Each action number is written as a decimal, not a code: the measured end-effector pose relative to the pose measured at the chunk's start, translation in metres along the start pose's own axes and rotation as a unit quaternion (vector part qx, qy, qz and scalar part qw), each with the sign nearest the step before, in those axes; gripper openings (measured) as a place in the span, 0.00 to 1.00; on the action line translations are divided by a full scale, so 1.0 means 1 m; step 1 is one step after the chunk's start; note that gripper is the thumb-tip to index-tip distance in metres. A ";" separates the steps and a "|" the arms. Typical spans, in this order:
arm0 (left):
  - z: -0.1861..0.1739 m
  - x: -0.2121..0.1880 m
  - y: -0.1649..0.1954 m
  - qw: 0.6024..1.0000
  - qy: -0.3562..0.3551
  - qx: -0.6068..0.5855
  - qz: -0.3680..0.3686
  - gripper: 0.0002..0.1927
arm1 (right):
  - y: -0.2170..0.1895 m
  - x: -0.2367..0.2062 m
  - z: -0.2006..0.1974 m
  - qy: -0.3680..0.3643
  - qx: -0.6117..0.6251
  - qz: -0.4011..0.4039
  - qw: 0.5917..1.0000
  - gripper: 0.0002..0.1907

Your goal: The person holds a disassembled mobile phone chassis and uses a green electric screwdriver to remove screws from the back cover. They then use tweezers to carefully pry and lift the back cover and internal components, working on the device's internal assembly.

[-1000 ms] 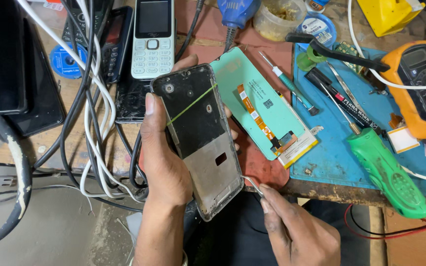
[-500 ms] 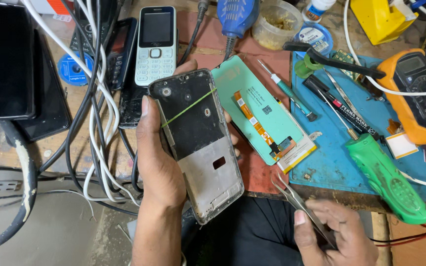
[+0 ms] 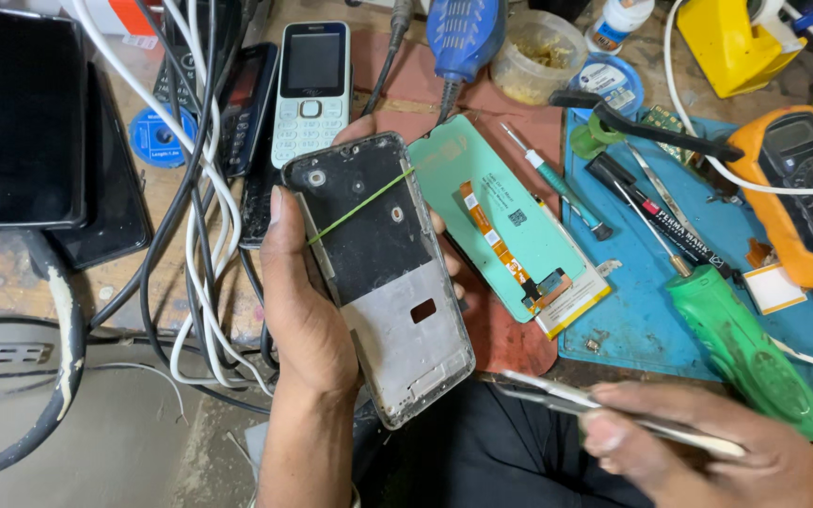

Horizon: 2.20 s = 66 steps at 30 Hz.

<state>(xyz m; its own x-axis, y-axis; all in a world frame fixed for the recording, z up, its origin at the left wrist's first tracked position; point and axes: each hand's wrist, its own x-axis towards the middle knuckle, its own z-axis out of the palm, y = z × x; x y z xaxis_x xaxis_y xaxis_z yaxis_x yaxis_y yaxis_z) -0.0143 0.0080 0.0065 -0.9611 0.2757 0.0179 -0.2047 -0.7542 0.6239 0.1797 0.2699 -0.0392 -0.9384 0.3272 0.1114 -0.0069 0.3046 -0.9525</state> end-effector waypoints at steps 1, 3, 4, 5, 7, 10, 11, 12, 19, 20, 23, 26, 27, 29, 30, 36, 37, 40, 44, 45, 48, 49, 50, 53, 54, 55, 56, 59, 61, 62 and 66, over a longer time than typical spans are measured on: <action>0.000 -0.001 0.000 1.000 0.000 -0.014 -0.005 0.41 | -0.006 0.002 0.005 -0.011 -0.119 -0.037 0.992 0.13; 0.002 0.000 -0.001 1.000 0.005 -0.010 -0.004 0.41 | -0.021 0.009 0.014 -0.017 -0.226 -0.067 0.972 0.15; 0.002 0.000 -0.002 1.000 0.011 -0.007 -0.001 0.41 | -0.029 0.013 0.022 -0.012 -0.214 -0.062 0.975 0.15; 0.002 -0.001 -0.002 1.000 0.017 -0.009 0.001 0.41 | -0.036 0.018 0.030 -0.005 -0.200 -0.055 0.978 0.14; 0.003 0.000 -0.002 1.000 0.020 -0.011 0.005 0.41 | -0.046 0.024 0.055 0.022 -0.202 -0.031 0.979 0.13; 0.003 0.001 -0.004 0.999 0.030 0.007 0.014 0.42 | -0.062 0.041 0.072 -0.018 -0.241 -0.101 0.965 0.14; 0.003 0.002 -0.004 0.999 0.032 0.012 0.018 0.42 | -0.065 0.045 0.075 -0.047 -0.258 -0.144 0.954 0.15; 0.003 0.003 -0.004 0.999 0.035 0.016 0.022 0.42 | -0.068 0.048 0.075 -0.078 -0.228 -0.151 0.959 0.16; 0.003 0.002 -0.006 0.996 0.051 0.070 0.033 0.42 | -0.030 0.023 0.072 0.006 -0.015 0.027 1.000 0.15; 0.003 0.002 -0.007 0.996 0.053 0.065 0.030 0.42 | -0.021 0.021 0.069 -0.005 0.030 0.015 0.999 0.16; 0.002 0.003 -0.007 0.996 0.067 0.055 0.030 0.41 | -0.008 0.017 0.068 -0.026 0.167 -0.001 0.986 0.11; 0.001 0.002 -0.008 0.996 0.083 0.030 0.010 0.38 | -0.019 0.023 0.077 0.059 0.108 -0.004 0.992 0.12; 0.000 0.001 -0.008 0.996 0.092 0.013 -0.011 0.39 | -0.026 0.025 0.082 0.070 0.065 -0.001 0.995 0.12; -0.001 0.001 -0.008 0.994 0.101 -0.001 -0.037 0.41 | -0.043 0.034 0.087 0.090 -0.021 0.008 0.996 0.11; -0.002 0.002 -0.009 0.994 0.101 0.002 -0.042 0.40 | -0.050 0.040 0.087 0.032 -0.047 -0.033 0.998 0.12; -0.005 0.003 -0.012 0.996 0.082 0.011 -0.036 0.40 | -0.050 0.039 0.094 -0.010 -0.163 -0.129 0.978 0.14; -0.005 0.002 -0.011 0.996 0.080 0.020 -0.036 0.40 | -0.046 0.036 0.095 -0.007 -0.211 -0.138 0.968 0.14; -0.003 0.001 -0.010 0.997 0.073 0.022 -0.028 0.40 | -0.039 0.031 0.095 0.005 -0.292 -0.160 0.943 0.14; 0.001 0.001 -0.008 0.996 0.087 0.037 -0.002 0.38 | -0.044 0.034 0.096 0.022 -0.338 -0.207 0.918 0.14; 0.002 0.001 -0.007 0.996 0.076 0.042 0.016 0.37 | -0.047 0.035 0.098 0.019 -0.317 -0.205 0.926 0.14; 0.004 0.003 -0.010 0.996 0.044 0.054 0.060 0.39 | -0.054 0.039 0.104 0.026 -0.263 -0.209 0.941 0.13; 0.004 0.003 -0.010 0.995 0.037 0.058 0.074 0.41 | -0.054 0.040 0.108 0.035 -0.251 -0.215 0.943 0.13; 0.004 0.003 -0.011 0.995 0.041 0.053 0.070 0.40 | -0.055 0.041 0.110 0.044 -0.238 -0.221 0.945 0.12; 0.004 0.003 -0.011 0.996 0.049 0.044 0.063 0.39 | -0.055 0.041 0.113 0.061 -0.227 -0.235 0.943 0.12; 0.004 0.003 -0.011 0.996 0.051 0.048 0.063 0.39 | -0.054 0.041 0.113 0.048 -0.227 -0.224 0.947 0.12; 0.004 0.003 -0.011 0.995 0.052 0.051 0.063 0.39 | -0.054 0.041 0.112 0.037 -0.227 -0.212 0.950 0.13; 0.004 0.003 -0.011 0.995 0.051 0.052 0.063 0.39 | -0.054 0.040 0.111 0.025 -0.226 -0.202 0.953 0.13; 0.005 0.002 -0.010 0.995 0.049 0.059 0.065 0.39 | -0.053 0.041 0.111 0.039 -0.208 -0.227 0.951 0.12; 0.006 0.003 -0.010 0.994 0.050 0.066 0.072 0.38 | -0.052 0.042 0.112 0.045 -0.224 -0.233 0.945 0.12; 0.005 0.002 -0.010 0.994 0.053 0.072 0.062 0.38 | -0.052 0.042 0.112 0.048 -0.232 -0.235 0.943 0.12; 0.004 0.002 -0.010 0.996 0.076 0.049 0.003 0.43 | -0.052 0.043 0.114 0.046 -0.248 -0.257 0.933 0.13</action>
<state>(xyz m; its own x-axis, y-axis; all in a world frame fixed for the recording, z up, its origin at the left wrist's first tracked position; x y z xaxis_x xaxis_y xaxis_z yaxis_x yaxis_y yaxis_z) -0.0132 0.0181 0.0031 -0.9808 0.1721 -0.0913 -0.1863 -0.6915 0.6979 0.1005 0.1657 -0.0170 -0.8219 0.0921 0.5622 -0.2659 0.8108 -0.5215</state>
